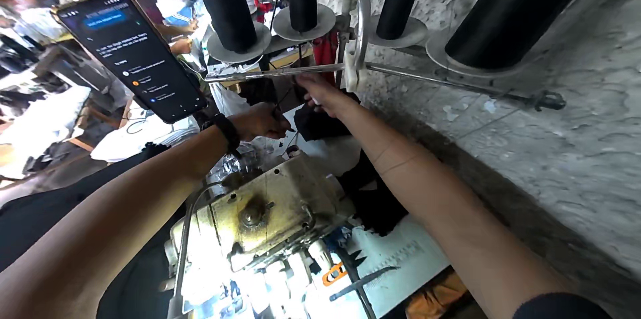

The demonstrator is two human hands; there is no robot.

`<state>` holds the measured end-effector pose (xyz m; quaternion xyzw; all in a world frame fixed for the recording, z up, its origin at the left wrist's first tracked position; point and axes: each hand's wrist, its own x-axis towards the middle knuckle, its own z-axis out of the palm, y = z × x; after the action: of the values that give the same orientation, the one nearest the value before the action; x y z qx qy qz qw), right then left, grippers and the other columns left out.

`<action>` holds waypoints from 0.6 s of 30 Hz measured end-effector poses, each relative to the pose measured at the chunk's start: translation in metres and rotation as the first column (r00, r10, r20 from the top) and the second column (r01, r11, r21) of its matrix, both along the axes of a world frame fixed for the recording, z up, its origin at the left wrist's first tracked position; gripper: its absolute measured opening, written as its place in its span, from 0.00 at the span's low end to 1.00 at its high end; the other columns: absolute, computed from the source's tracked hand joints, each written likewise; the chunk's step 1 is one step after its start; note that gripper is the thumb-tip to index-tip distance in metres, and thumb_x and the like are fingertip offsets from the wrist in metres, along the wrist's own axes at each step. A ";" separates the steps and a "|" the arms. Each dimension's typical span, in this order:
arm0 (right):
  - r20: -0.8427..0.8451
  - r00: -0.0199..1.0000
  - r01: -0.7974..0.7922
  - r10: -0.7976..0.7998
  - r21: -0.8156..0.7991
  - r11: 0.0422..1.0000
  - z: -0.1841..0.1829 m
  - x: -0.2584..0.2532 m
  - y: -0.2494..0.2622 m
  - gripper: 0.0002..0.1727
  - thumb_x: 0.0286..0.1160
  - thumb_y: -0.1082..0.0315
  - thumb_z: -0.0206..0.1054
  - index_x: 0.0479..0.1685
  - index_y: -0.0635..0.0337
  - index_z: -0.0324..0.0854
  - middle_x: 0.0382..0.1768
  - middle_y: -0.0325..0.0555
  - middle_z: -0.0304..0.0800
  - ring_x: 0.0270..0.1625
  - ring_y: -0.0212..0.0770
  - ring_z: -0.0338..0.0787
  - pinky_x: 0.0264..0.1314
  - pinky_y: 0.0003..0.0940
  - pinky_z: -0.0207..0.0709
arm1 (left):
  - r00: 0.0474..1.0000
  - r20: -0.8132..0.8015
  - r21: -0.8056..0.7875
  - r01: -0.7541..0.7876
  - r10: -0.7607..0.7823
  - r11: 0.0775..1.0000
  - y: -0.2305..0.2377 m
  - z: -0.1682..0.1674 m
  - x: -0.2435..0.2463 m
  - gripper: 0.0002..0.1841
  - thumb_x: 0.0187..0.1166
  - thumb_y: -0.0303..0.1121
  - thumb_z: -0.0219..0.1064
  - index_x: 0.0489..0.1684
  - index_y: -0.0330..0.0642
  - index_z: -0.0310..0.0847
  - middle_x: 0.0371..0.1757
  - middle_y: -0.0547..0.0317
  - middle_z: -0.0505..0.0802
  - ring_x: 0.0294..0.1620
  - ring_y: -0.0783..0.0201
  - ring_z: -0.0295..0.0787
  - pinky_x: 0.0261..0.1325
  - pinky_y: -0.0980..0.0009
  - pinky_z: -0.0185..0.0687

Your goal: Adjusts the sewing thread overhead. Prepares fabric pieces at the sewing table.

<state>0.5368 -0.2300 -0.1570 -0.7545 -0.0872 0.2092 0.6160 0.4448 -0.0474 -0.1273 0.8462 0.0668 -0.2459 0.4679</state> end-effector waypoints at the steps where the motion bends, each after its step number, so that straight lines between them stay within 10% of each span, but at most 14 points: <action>1: -0.047 0.999 0.021 -0.020 0.023 1.000 -0.003 -0.003 -0.010 0.34 0.88 0.37 0.53 0.85 0.45 0.69 0.63 0.56 0.84 0.49 0.48 0.84 0.47 0.45 0.77 | 0.999 0.021 -0.034 -0.045 0.045 0.998 0.002 0.001 0.000 0.07 0.84 0.26 0.66 0.52 0.34 0.82 0.38 0.55 0.91 0.36 0.67 0.90 0.44 0.73 0.88; 3: -0.165 0.986 0.062 -0.037 0.152 0.986 -0.011 -0.010 -0.027 0.25 0.90 0.48 0.50 0.74 0.50 0.77 0.51 0.45 0.85 0.40 0.38 0.82 0.39 0.34 0.74 | 0.993 0.046 -0.106 -0.105 0.111 0.989 0.003 0.003 0.000 0.10 0.84 0.25 0.66 0.59 0.36 0.81 0.39 0.55 0.91 0.35 0.68 0.90 0.42 0.75 0.88; 8: -0.072 0.979 -0.161 0.189 0.286 0.945 -0.030 -0.040 -0.059 0.24 0.86 0.72 0.58 0.80 0.60 0.71 0.66 0.51 0.81 0.59 0.42 0.85 0.60 0.40 0.82 | 0.977 0.066 -0.299 -0.175 0.203 0.938 -0.005 0.008 -0.003 0.11 0.82 0.24 0.68 0.58 0.34 0.80 0.40 0.53 0.92 0.37 0.67 0.92 0.46 0.73 0.90; 14: 0.446 0.887 -0.184 0.116 0.112 0.977 -0.047 -0.049 -0.059 0.24 0.63 0.72 0.83 0.60 0.62 0.85 0.53 0.50 0.93 0.54 0.41 0.94 0.60 0.41 0.90 | 0.973 0.140 -0.338 -0.130 0.186 0.932 -0.009 0.018 -0.006 0.09 0.75 0.18 0.70 0.50 0.34 0.84 0.43 0.51 0.93 0.38 0.65 0.93 0.47 0.71 0.91; 18: 0.430 0.902 -0.111 0.039 0.144 0.983 -0.044 -0.051 -0.057 0.23 0.61 0.71 0.85 0.57 0.62 0.86 0.49 0.51 0.94 0.48 0.41 0.95 0.54 0.40 0.92 | 0.972 0.147 -0.311 -0.132 0.185 0.941 -0.012 0.022 -0.006 0.09 0.75 0.18 0.71 0.50 0.35 0.85 0.40 0.52 0.93 0.35 0.66 0.91 0.42 0.73 0.90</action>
<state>0.4854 -0.2866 -0.2010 -0.7243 -0.2656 0.0555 0.6339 0.4384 -0.0590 -0.1057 0.7758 0.0559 -0.1394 0.6129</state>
